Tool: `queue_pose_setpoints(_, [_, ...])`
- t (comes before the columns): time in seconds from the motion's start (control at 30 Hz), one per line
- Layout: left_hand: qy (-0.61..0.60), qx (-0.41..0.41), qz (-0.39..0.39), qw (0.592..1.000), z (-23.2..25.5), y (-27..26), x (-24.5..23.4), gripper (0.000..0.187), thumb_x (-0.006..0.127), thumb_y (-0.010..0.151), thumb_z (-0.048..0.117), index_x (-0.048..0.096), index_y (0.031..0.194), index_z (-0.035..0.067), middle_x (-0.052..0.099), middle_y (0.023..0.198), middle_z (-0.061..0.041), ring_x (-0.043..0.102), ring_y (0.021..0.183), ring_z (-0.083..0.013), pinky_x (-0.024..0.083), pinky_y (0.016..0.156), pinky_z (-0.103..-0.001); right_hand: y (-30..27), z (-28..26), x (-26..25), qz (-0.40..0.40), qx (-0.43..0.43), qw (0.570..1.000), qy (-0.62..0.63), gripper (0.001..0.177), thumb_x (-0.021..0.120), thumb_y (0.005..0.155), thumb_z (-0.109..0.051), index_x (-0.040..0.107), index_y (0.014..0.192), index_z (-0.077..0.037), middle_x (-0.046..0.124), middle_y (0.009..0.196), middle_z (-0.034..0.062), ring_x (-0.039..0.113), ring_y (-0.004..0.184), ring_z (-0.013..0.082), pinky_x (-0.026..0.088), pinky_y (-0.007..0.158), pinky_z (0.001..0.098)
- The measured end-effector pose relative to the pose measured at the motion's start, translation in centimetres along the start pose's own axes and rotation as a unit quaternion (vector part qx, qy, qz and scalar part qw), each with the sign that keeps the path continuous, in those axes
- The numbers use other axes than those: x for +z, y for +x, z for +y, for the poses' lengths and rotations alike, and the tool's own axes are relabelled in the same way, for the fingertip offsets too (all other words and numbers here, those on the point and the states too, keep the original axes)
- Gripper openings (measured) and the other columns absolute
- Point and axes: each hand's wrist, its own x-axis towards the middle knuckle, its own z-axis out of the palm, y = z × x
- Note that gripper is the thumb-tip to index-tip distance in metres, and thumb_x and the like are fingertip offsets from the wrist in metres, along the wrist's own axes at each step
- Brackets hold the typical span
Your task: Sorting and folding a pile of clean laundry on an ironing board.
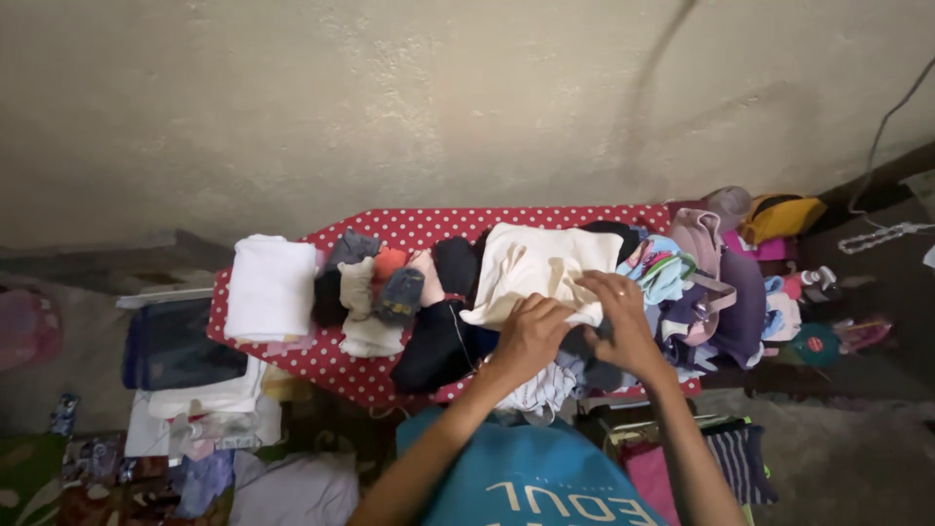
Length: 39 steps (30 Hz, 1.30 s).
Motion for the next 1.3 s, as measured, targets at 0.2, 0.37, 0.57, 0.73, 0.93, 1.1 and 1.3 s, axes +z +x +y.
queue_pose_setpoints(0.2, [-0.094,-0.006,0.073,0.993,-2.3,2.2,-2.8,0.021,0.066,0.088,0.002,0.071,0.108,0.0,0.073,0.103,-0.014,0.065,0.096,-0.0326,0.053,0.085,-0.042,1.2,7.1,3.4,0.004,-0.018,1.0,0.002,0.045,0.074,0.073,-0.002,0.069,0.117,-0.009,0.067,0.127,0.0088,0.058,0.122,0.0305,0.038,0.102,0.0464])
queue_pose_setpoints(0.37, [-0.038,-0.076,0.092,0.992,-5.9,7.4,-5.5,0.014,0.068,0.093,0.005,0.073,0.107,0.003,0.065,0.089,-0.021,0.063,0.084,-0.0379,0.051,0.074,-0.044,4.0,14.6,2.8,0.034,0.008,0.997,-0.072,0.016,0.074,0.088,-0.005,0.07,0.103,-0.009,0.069,0.108,0.0081,0.061,0.104,0.0296,0.042,0.097,0.0451])
queue_pose_setpoints(0.57, [-0.148,-0.064,0.05,0.986,-2.6,11.0,-10.9,0.02,0.07,0.094,0.006,0.071,0.114,0.005,0.066,0.099,-0.016,0.066,0.086,-0.0312,0.052,0.076,-0.037,5.5,4.8,-7.1,0.14,0.003,0.985,-0.097,0.027,0.078,0.087,-0.005,0.073,0.112,-0.012,0.068,0.107,0.009,0.059,0.104,0.0309,0.044,0.095,0.0441])
queue_pose_setpoints(0.73, [-0.187,0.042,-0.05,0.98,-6.7,4.3,-9.2,0.026,0.067,0.091,-0.001,0.073,0.115,0.006,0.07,0.115,-0.012,0.067,0.107,-0.0271,0.053,0.095,-0.036,-0.5,4.8,-8.0,0.119,-0.02,0.983,-0.139,0.039,0.075,0.07,0.004,0.075,0.105,-0.012,0.071,0.108,0.009,0.06,0.103,0.029,0.043,0.093,0.0427])
queue_pose_setpoints(0.93, [-0.254,-0.108,-0.183,0.944,-13.5,-7.4,-1.1,0.024,0.069,0.092,0.004,0.072,0.116,0.003,0.073,0.112,-0.01,0.066,0.107,-0.0195,0.052,0.096,-0.038,-5.1,9.1,-3.0,-0.022,-0.048,0.998,-0.039,0.036,0.075,0.063,0.003,0.076,0.096,-0.011,0.073,0.092,0.0069,0.065,0.09,0.0281,0.048,0.085,0.0435])
queue_pose_setpoints(1.1, [-0.35,-0.357,-0.037,0.865,-14.3,-8.6,2.1,0.021,0.06,0.104,0.016,0.07,0.116,0.001,0.064,0.082,-0.003,0.056,0.076,-0.0092,0.049,0.072,-0.033,-2.8,10.0,-1.7,-0.101,0.213,0.972,-0.016,0.018,0.077,0.085,-0.012,0.076,0.103,-0.008,0.071,0.087,0.0129,0.065,0.074,0.0311,0.052,0.071,0.0433])
queue_pose_setpoints(1.3, [-0.1,-0.402,0.102,0.904,-16.5,-7.9,5.5,0.029,0.077,0.091,0.022,0.069,0.109,0.002,0.075,0.093,-0.008,0.074,0.086,-0.0178,0.058,0.077,-0.034,1.8,7.3,-0.9,0.013,0.071,0.985,-0.157,0.033,0.083,0.075,-0.021,0.072,0.103,-0.007,0.069,0.102,0.0159,0.06,0.102,0.0374,0.046,0.088,0.0492])
